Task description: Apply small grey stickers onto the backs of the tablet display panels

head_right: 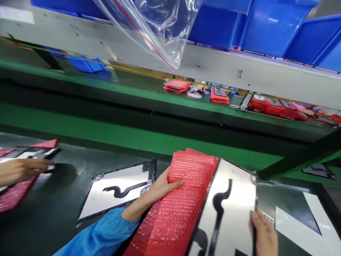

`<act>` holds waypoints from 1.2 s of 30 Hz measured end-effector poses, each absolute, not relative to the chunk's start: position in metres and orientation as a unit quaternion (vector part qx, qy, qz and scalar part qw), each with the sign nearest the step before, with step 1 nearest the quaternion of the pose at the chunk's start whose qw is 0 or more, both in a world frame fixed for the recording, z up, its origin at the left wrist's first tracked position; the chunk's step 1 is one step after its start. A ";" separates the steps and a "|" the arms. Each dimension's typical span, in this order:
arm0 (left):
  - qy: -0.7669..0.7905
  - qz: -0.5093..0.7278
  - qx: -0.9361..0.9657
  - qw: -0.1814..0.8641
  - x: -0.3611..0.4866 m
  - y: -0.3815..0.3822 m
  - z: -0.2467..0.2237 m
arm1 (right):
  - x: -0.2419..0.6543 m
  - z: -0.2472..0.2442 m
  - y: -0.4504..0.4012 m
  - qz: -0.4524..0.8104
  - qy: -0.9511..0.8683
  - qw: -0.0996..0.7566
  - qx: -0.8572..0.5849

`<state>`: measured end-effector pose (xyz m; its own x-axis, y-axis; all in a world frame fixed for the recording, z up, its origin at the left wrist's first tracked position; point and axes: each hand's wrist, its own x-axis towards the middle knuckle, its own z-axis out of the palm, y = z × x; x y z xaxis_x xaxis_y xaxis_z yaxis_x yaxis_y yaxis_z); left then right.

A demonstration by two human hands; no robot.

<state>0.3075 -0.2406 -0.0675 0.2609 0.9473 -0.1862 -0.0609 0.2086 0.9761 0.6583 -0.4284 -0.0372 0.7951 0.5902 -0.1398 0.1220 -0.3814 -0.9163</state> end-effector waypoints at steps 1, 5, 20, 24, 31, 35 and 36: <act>0.473 0.407 0.502 0.599 0.305 -0.242 -0.067 | 0.630 -0.036 -0.414 0.270 -0.220 0.521 -0.779; 0.542 0.420 0.523 0.507 0.292 -0.257 -0.072 | 0.563 -0.045 -0.372 0.352 -0.356 0.477 -0.722; 0.564 0.377 0.527 0.512 0.293 -0.318 -0.089 | 0.729 -0.076 -0.526 0.299 -0.372 0.154 -0.865; 0.571 0.365 0.556 0.480 0.291 -0.316 -0.081 | 0.714 -0.068 -0.500 0.295 -0.379 0.290 -0.828; 0.348 0.401 0.777 0.339 0.308 -0.327 0.008 | 0.700 -0.067 -0.392 0.347 -0.357 0.401 -0.769; 0.128 0.179 0.937 0.273 0.356 -0.338 0.054 | 0.714 -0.072 -0.355 0.321 -0.349 0.402 -0.784; 0.131 0.097 0.967 0.198 0.370 -0.338 0.057 | 0.716 -0.074 -0.349 0.310 -0.353 0.402 -0.786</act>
